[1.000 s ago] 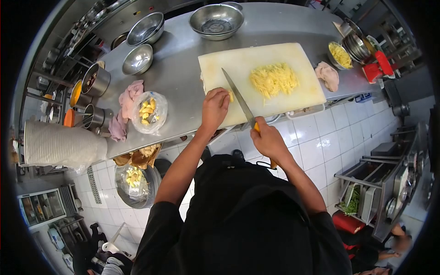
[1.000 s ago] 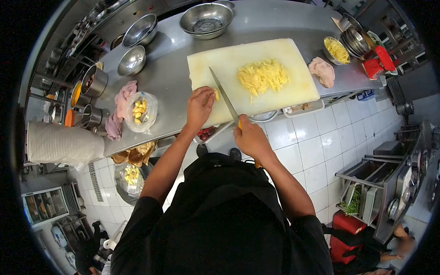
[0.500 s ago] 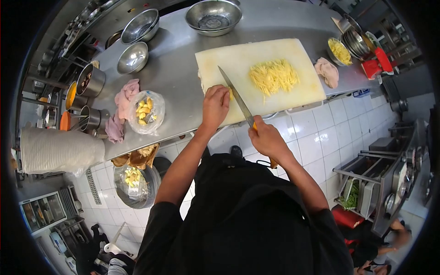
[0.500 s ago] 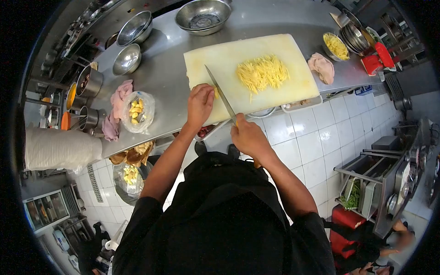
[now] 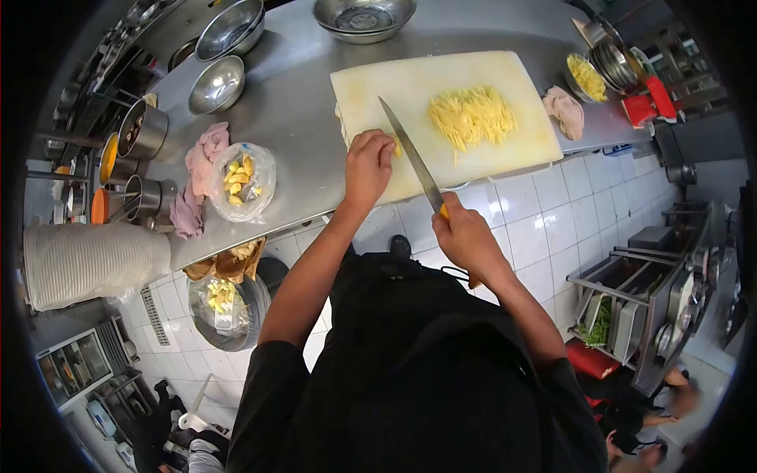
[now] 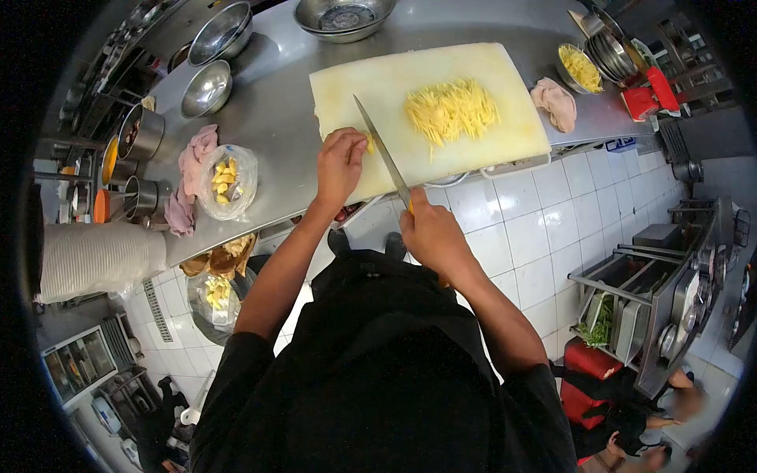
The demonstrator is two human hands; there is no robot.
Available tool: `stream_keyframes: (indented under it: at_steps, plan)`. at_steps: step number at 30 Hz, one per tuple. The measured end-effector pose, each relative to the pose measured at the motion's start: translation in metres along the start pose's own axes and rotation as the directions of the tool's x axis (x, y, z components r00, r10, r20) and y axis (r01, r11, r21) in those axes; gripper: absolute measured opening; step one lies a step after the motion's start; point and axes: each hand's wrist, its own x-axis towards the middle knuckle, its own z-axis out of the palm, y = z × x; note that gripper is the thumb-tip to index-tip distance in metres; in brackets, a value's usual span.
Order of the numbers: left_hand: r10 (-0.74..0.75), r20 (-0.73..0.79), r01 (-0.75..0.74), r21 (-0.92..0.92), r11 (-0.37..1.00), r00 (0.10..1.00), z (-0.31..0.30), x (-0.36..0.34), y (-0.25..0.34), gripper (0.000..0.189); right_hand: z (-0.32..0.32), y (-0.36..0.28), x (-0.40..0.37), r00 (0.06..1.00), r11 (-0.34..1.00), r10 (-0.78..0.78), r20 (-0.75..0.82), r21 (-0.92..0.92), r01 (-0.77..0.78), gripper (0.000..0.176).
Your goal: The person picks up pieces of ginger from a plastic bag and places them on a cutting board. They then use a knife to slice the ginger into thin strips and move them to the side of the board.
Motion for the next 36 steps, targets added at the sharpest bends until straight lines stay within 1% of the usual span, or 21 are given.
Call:
stream_keyframes:
  at_steps: [4,6,9,12,16,19,21,24,25,28,31,36]
  plan:
    - [-0.008,-0.013,0.008,-0.008,1.0,1.0,0.0,0.0,0.001,0.007,-0.008,-0.014,-0.01,0.997,0.998,0.069,0.032,-0.013,-0.069,0.035]
    - [0.009,-0.025,-0.009,0.007,1.0,1.0,0.0,0.0,0.0,0.007,-0.008,-0.011,-0.012,0.999,0.999,0.046,0.023,-0.029,-0.045,0.034]
    - [-0.037,-0.011,0.037,-0.01,0.999,0.999,0.002,-0.001,0.0,0.007,-0.006,-0.009,-0.013,1.0,0.999,0.023,0.01,-0.03,-0.022,0.033]
    - [-0.045,-0.005,0.045,-0.016,0.999,0.999,0.002,-0.001,-0.001,0.007,-0.007,-0.012,-0.013,1.0,1.0,0.02,0.012,-0.009,-0.02,0.032]
    - [-0.024,-0.015,0.024,-0.013,1.0,1.0,0.002,-0.001,-0.001,0.006,-0.005,-0.014,-0.011,1.0,1.0,0.009,0.007,-0.018,-0.009,0.031]
    - [-0.022,-0.033,0.021,-0.023,1.0,0.999,0.002,0.0,-0.001,0.004,0.007,-0.003,0.001,0.997,0.997,-0.071,-0.01,-0.024,0.071,0.029]
    - [-0.004,-0.028,0.004,-0.015,1.0,1.0,0.003,-0.001,-0.001,0.004,0.024,0.005,0.023,0.995,0.997,-0.082,-0.048,-0.008,0.082,0.029]
    - [-0.057,-0.02,0.056,-0.049,0.997,0.998,0.002,-0.002,0.001,0.005,0.021,0.004,0.045,0.987,0.99,-0.139,-0.077,0.005,0.14,0.028]
    - [-0.051,-0.013,0.05,-0.041,0.998,0.999,0.0,-0.003,0.001,0.005,0.021,0.003,0.045,0.985,0.988,-0.152,-0.079,0.014,0.154,0.027]
    - [-0.032,-0.024,0.031,-0.036,0.999,0.999,0.002,-0.001,0.001,0.006,0.007,-0.009,0.047,0.99,0.991,-0.134,-0.042,0.003,0.134,0.027]
    - [-0.023,-0.04,0.021,-0.036,0.999,0.999,0.001,-0.003,0.0,0.007,-0.012,-0.026,0.049,0.995,0.996,-0.091,0.038,-0.018,0.092,0.027]
    - [-0.025,-0.033,0.024,-0.028,0.999,0.999,0.002,-0.002,0.0,0.008,-0.018,-0.033,0.055,0.995,0.996,-0.076,0.067,-0.049,0.08,0.023]
